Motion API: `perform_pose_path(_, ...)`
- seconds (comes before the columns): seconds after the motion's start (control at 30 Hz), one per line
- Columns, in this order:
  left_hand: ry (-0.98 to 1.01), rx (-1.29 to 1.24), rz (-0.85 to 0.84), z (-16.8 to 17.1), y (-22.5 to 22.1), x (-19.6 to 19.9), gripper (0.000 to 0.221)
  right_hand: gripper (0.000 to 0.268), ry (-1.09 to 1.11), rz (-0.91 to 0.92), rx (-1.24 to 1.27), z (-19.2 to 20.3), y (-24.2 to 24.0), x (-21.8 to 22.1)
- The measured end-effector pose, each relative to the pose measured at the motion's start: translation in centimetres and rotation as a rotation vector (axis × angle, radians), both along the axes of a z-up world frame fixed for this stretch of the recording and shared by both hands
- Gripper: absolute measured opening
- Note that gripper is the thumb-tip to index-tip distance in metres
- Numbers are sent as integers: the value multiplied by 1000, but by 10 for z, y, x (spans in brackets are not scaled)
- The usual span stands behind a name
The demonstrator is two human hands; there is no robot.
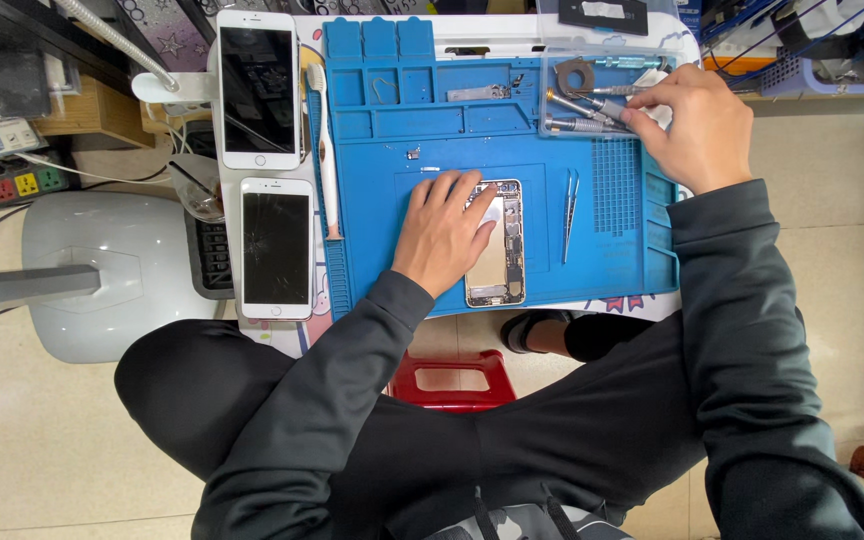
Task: The person disassembles a smartphone on a blue work mat, using tweezers and a screwdriver to remove screws and internal components. They carefully lift and separate parts of the phone's chassis and place small screws into the mat's compartments.
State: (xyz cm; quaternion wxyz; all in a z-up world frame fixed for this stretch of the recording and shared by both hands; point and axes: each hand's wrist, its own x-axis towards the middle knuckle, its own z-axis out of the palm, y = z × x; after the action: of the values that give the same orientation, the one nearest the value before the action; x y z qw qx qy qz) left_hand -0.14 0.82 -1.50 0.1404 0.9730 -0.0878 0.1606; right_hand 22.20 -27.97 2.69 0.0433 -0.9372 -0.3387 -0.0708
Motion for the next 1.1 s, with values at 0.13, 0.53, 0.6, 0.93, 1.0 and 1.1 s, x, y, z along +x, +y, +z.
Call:
perform_pose_path(0.13, 20, -5, -9, 3, 1, 0, 39, 23, 43, 22, -22, -2, 0, 0)
perform_pose_path(0.53, 23, -20, 2, 1, 0, 1, 39, 6, 359, 6, 801, 40, 22, -77)
perform_pose_path(0.6, 11, -12, -27, -3, 1, 2, 37, 12, 379, -28, 646, 31, 32, -89)
perform_pose_path(0.93, 7, -18, -20, -2, 3, 2, 37, 13, 185, 91, 431, 13, 71, -109)
perform_pose_path(1.0, 23, -38, -26, -1, 1, 2, 36, 14, 289, 127, 610, 0, 71, -110)
perform_pose_path(1.1, 19, -34, -26, 1, 3, 2, 37, 14, 361, 173, 677, -5, 85, -121)
